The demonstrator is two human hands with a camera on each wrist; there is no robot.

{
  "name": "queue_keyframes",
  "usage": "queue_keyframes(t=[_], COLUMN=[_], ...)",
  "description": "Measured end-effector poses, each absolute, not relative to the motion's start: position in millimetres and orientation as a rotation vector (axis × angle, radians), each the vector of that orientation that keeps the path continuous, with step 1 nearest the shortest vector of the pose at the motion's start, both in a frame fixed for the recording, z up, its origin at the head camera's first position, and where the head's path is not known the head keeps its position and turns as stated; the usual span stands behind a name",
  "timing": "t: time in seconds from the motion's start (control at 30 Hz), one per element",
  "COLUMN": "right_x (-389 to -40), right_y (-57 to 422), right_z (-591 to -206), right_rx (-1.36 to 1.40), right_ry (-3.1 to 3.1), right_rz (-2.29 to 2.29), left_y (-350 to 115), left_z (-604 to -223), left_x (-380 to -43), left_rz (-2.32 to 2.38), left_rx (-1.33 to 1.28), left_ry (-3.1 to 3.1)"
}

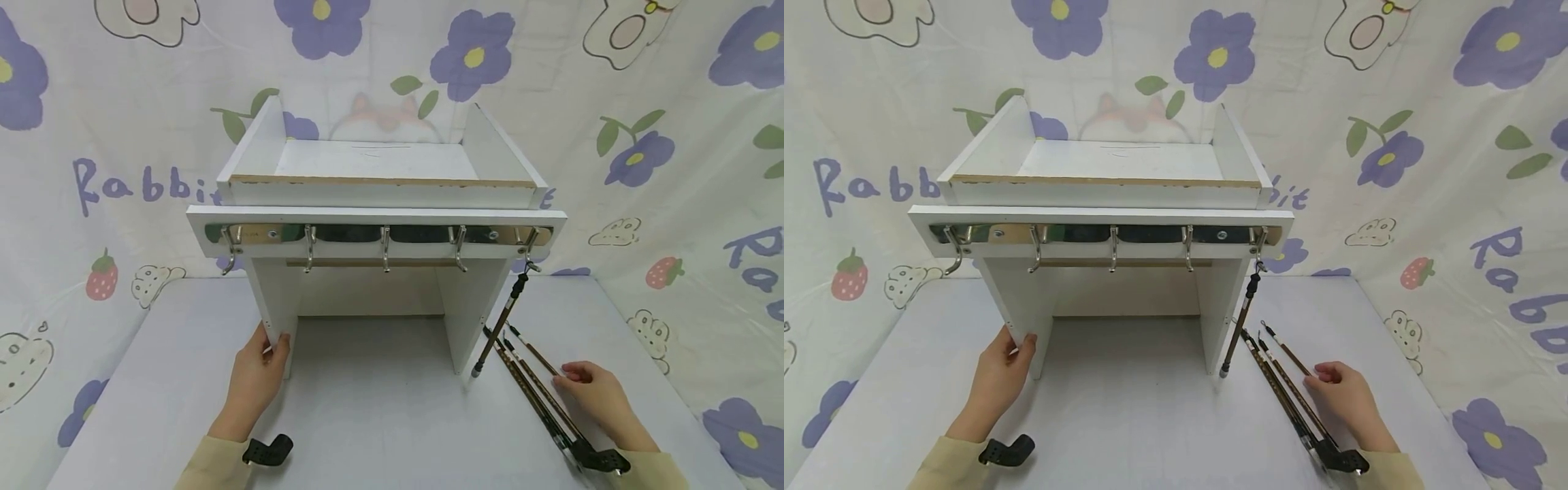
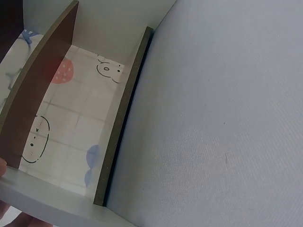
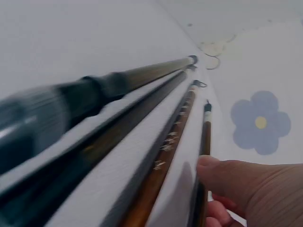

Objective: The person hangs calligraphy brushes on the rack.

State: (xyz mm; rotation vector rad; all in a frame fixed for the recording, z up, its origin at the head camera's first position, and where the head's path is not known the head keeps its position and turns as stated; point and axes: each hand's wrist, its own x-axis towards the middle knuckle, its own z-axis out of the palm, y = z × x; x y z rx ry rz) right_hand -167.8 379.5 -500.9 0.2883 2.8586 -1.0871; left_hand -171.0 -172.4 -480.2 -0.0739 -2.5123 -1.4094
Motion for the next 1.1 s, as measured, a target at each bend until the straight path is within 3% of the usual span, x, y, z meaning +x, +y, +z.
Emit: queue_keyframes(t=[1.1], right_x=[-170], right_y=[376], right_z=[-509], right_rx=[0.312], right_ry=[2.964], right_rz=[-0.960], left_y=[-172], left_z=[-481], left_x=[-171], left_rz=[-1.422], left_rx=[-0.033], left_ry=[-2.522])
